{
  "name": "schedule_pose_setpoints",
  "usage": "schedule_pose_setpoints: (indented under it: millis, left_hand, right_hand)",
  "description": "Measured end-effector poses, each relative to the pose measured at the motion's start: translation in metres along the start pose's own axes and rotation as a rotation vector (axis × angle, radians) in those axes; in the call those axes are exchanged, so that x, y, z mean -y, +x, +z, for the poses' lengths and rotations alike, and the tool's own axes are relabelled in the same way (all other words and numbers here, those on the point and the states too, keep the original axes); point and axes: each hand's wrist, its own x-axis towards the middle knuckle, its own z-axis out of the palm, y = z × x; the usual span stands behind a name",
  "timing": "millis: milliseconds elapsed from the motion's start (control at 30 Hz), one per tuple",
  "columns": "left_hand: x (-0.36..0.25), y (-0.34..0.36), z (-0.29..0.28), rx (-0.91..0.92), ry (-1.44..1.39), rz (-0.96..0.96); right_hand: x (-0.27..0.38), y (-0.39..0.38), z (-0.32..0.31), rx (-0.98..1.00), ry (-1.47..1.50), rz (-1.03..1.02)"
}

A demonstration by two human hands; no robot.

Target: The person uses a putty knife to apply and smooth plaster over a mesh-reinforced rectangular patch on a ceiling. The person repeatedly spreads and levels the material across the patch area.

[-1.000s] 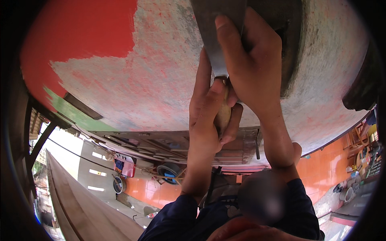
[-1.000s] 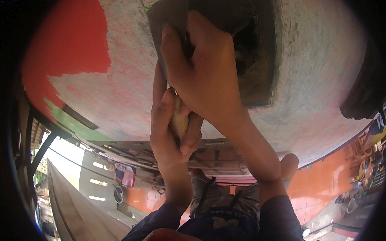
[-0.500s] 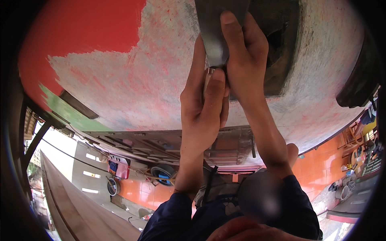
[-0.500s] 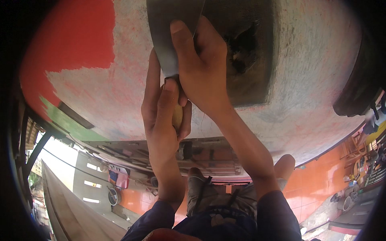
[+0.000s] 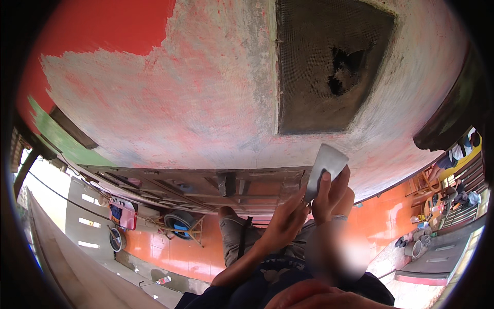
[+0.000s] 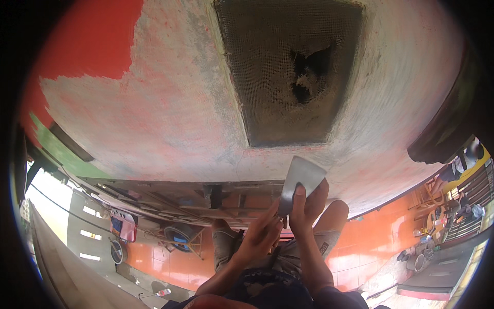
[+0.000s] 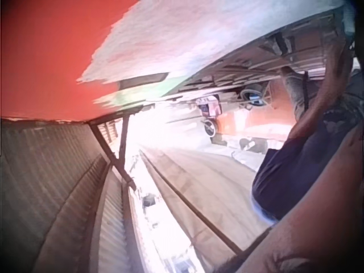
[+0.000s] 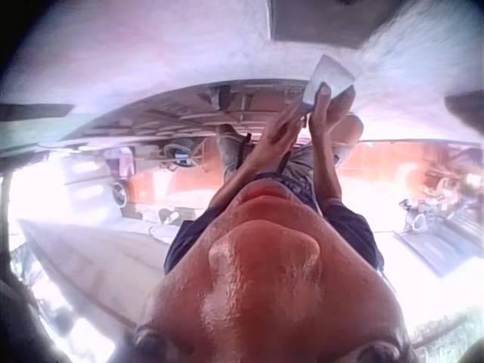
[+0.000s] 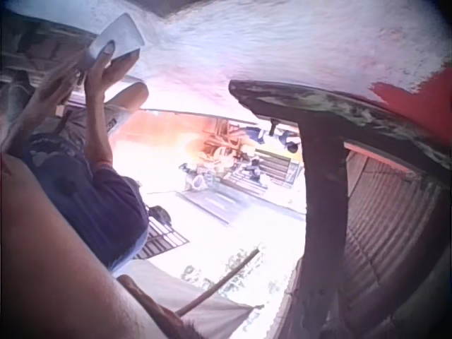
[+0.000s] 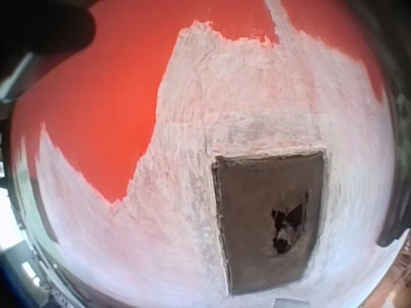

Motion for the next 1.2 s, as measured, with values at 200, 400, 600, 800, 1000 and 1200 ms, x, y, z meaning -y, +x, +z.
schedule_pose_setpoints:
  millis: [200, 400, 600, 800, 1000, 1200]
  left_hand:
    - [0.083, -0.069, 0.012, 0.055, -0.140, -0.383]
    - [0.100, -0.111, -0.006, -0.009, -0.238, -0.508]
    - [0.082, -0.080, -0.015, -0.099, -0.178, -0.353]
    - [0.048, -0.062, -0.016, -0.068, -0.219, -0.260]
    - [0.025, -0.055, -0.005, -0.077, -0.332, -0.232]
    - [-0.001, -0.017, 0.009, -0.060, -0.294, -0.013]
  right_hand:
    - [-0.047, -0.096, -0.060, 0.163, -0.279, 0.355]
    - [-0.053, -0.122, -0.068, 0.384, -0.468, 0.057]
    - [-0.046, -0.075, -0.038, 0.423, -0.311, -0.059]
    - [-0.049, -0.034, -0.033, 0.322, -0.282, -0.377]
    - [-0.052, -0.001, -0.035, 0.225, -0.373, -0.756]
    - [0.002, 0.057, -0.036, 0.275, 0.186, -0.331]
